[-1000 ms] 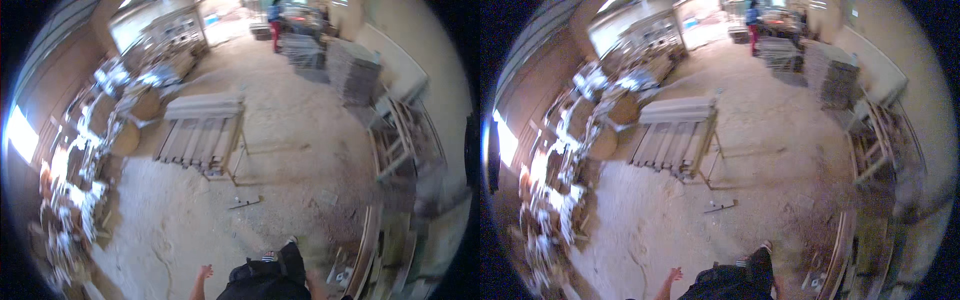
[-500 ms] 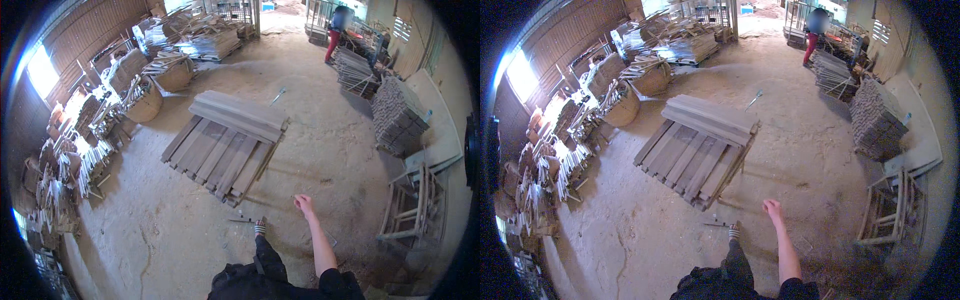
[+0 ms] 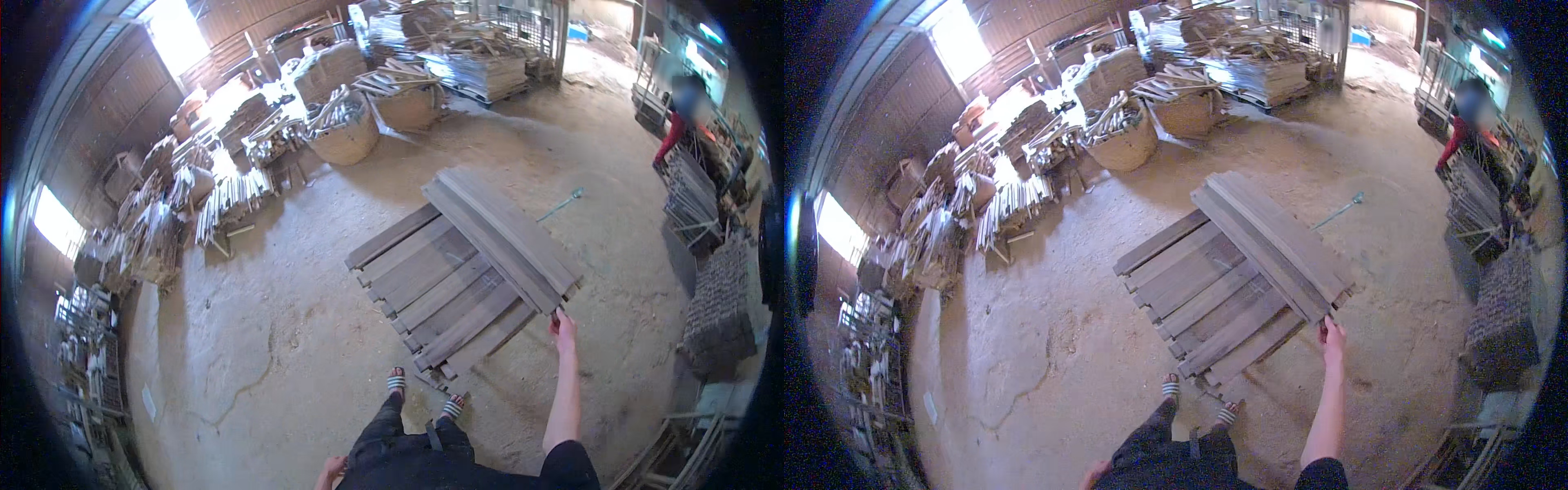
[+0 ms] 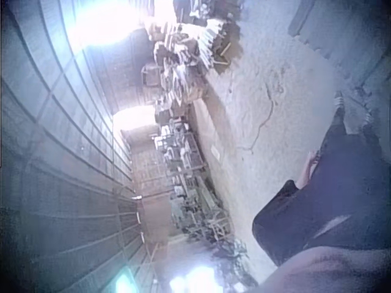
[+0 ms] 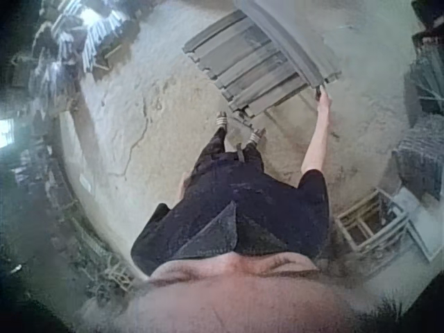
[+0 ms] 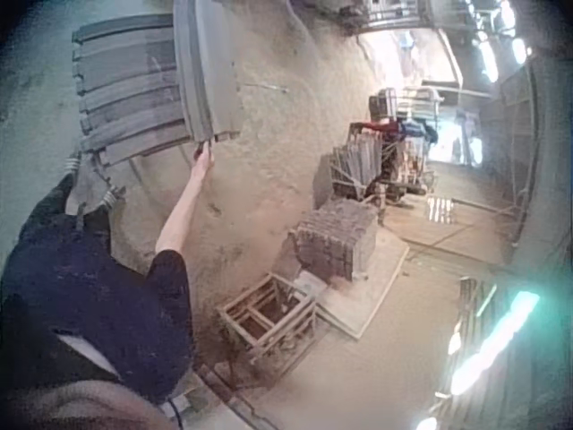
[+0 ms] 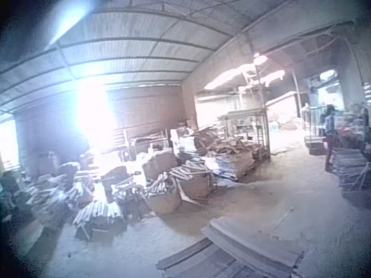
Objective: The person retrieves wooden pieces from a stack by hand, feeds them through a woodworking machine to cut slots into them, and stacks the finished pieces on the floor.
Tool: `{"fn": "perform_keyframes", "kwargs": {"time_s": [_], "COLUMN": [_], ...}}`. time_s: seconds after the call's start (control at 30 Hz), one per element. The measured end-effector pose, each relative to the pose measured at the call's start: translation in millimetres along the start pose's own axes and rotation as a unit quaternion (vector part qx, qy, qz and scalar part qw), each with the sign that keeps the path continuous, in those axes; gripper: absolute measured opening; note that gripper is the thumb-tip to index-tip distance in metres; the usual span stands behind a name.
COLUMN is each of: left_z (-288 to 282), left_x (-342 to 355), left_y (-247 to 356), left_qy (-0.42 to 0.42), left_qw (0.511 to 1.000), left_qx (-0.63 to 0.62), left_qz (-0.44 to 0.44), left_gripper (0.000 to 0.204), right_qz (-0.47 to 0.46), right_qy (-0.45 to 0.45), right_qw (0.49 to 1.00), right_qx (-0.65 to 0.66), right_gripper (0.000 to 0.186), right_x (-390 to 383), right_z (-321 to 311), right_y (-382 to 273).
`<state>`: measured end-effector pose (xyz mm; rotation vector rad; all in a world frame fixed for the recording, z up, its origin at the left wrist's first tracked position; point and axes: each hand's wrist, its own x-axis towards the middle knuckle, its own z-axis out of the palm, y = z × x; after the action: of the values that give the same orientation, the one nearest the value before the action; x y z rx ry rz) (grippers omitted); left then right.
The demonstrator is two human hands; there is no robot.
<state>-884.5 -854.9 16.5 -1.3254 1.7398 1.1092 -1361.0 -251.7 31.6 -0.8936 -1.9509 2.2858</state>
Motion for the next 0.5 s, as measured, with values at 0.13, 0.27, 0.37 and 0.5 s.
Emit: {"fn": "perform_keyframes", "kwargs": {"time_s": [0.13,0.27,0.37,0.5], "left_z": [-15.9,-52.3,-83.7,-99.8], "left_x": [56.6,161.4,190.0,172.5], "left_y": [49.8,151.7,259.7,387.6], "left_qy": [0.018,-0.105,-0.159,-0.343], "left_qw": [0.998,0.978,0.923,0.82], "left_qx": [-0.055,0.004,0.184,0.298], "left_qz": [0.014,0.179,0.297,0.347], "left_gripper": [0.031,0.038,0.042,0.042], "right_qz": [-0.022,0.044,0.094,0.033], "right_qy": [-0.05,-0.052,0.04,0.151], "right_qw": [0.997,0.997,0.993,0.988], "right_qx": [-0.053,-0.022,0.05,-0.007], "right_gripper": [0.033,0.019,0.012,0.011], "right_x": [-75.2,-193.9,-283.6,-369.4], "right_z": [18.4,85.3,146.7,199.1], "right_y": [18.4,67.8,98.6,122.9]}}
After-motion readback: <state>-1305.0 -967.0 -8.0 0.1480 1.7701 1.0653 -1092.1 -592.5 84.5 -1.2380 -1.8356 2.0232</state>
